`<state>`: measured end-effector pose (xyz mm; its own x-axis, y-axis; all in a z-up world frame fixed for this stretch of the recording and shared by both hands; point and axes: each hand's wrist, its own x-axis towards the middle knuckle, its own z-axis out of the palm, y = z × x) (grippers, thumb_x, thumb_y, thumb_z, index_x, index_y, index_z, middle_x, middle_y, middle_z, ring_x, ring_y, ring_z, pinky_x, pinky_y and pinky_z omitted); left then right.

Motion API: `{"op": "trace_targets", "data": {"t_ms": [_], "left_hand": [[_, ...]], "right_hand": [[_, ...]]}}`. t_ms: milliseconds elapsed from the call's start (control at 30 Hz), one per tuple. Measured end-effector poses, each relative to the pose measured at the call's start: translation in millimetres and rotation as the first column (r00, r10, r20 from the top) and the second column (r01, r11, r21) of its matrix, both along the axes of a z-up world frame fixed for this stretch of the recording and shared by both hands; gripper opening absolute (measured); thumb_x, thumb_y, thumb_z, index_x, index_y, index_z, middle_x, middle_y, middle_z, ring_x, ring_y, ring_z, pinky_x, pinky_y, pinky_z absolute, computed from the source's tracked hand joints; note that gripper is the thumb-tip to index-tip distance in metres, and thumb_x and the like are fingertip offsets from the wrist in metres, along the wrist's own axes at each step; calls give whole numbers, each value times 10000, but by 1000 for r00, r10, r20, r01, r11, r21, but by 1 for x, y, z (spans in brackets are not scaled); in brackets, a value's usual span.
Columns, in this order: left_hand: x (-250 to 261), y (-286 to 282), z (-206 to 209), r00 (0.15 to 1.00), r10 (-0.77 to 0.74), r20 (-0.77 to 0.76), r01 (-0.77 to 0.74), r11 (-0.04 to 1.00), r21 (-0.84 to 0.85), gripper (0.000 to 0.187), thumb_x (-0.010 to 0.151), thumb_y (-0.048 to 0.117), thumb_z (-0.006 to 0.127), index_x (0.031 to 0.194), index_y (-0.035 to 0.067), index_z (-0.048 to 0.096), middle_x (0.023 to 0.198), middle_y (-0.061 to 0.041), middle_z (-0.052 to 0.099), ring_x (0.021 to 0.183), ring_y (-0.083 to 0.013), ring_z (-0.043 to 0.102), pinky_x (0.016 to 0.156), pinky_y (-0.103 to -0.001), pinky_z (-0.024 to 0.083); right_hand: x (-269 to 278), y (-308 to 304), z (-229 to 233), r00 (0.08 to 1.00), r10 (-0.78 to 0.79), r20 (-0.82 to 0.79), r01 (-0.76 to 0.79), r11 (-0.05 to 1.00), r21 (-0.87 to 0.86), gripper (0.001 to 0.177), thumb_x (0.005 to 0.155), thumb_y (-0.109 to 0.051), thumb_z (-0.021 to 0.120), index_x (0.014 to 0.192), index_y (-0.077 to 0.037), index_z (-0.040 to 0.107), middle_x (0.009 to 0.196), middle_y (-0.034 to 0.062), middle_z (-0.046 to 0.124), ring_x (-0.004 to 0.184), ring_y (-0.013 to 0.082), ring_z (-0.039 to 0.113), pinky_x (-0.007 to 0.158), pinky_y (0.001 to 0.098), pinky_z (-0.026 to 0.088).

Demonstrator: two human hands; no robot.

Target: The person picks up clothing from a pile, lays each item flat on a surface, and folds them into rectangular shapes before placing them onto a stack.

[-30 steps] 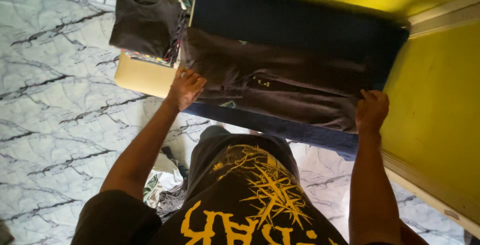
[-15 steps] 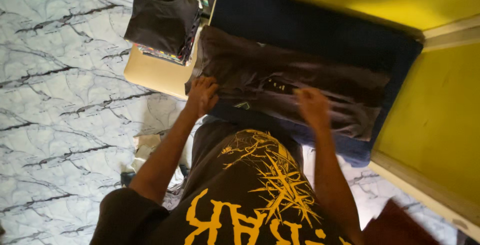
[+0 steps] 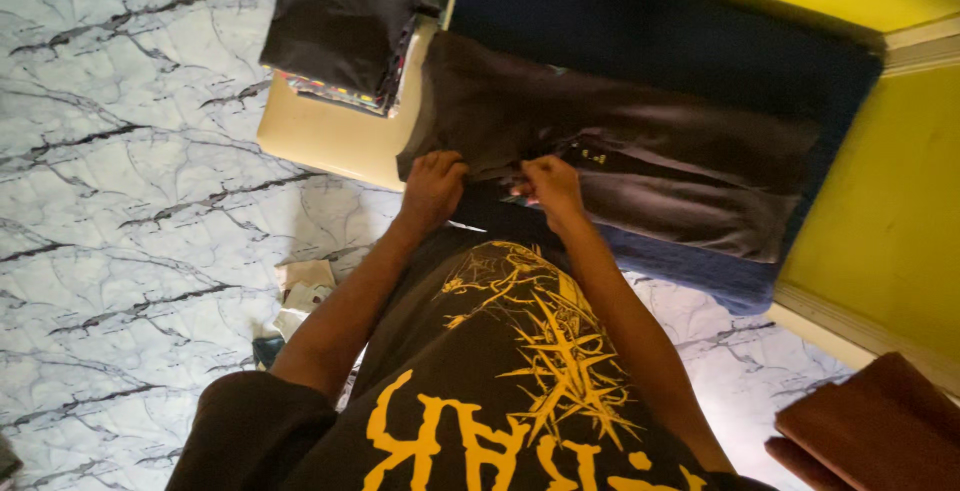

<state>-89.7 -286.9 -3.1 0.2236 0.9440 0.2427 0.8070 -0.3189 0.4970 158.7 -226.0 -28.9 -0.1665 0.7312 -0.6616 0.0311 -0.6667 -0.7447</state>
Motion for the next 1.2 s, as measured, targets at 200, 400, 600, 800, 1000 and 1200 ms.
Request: {"op": "trace_targets", "data": {"t_ms": [200,400,600,800,1000,1200], "left_hand": [[-18,-4,6,978,-197,69,198,980,-16,327,774,38,684,1097,68,635,1310,-155,603,1207,-374,560,957,-489,463],[-68,-8,-19,871,335,361,-281,940,-195,386,814,-83,551,1167,50,632,1274,-154,611,1033,-353,625,963,-430,510],[-126,21,-63,790,483,378,-451,875,-178,346,861,-90,493,1086,74,698,1048,-131,749,1002,-286,716,908,-379,561],[-60,34,-27,804,379,459,-185,892,-413,250,1004,124,618,1253,101,631,976,-135,719,826,-293,709,750,-399,567],[-19,23,10,993,-111,-35,107,990,-90,588,783,115,710,1366,106,635,1125,-152,603,1017,-345,574,841,-458,477],[-23,16,-7,972,-187,-143,180,982,-57,221,861,157,723,1077,119,699,1117,-101,599,1042,-305,574,857,-451,473]], "right_hand": [[-21,-12,2,987,-153,42,150,987,64,329,937,-232,763,1088,-38,544,811,77,648,586,148,665,473,275,495],[-26,-17,2,964,-229,136,205,964,169,414,873,-115,799,1130,-52,480,818,72,630,550,152,639,458,285,477],[-22,-22,15,975,-152,163,99,950,296,494,927,-103,767,1250,-91,393,897,121,616,637,147,637,517,290,478],[-19,-28,44,978,-16,206,-73,907,415,655,816,26,651,1416,-151,458,1134,101,590,809,132,624,650,292,531],[-16,-34,55,766,-124,630,-458,583,671,520,803,61,629,1285,-125,688,1036,143,614,981,350,624,878,433,530],[-10,-35,57,684,-136,717,-510,613,603,487,809,11,692,1253,-179,757,1057,138,591,1025,341,592,909,438,518]]}}
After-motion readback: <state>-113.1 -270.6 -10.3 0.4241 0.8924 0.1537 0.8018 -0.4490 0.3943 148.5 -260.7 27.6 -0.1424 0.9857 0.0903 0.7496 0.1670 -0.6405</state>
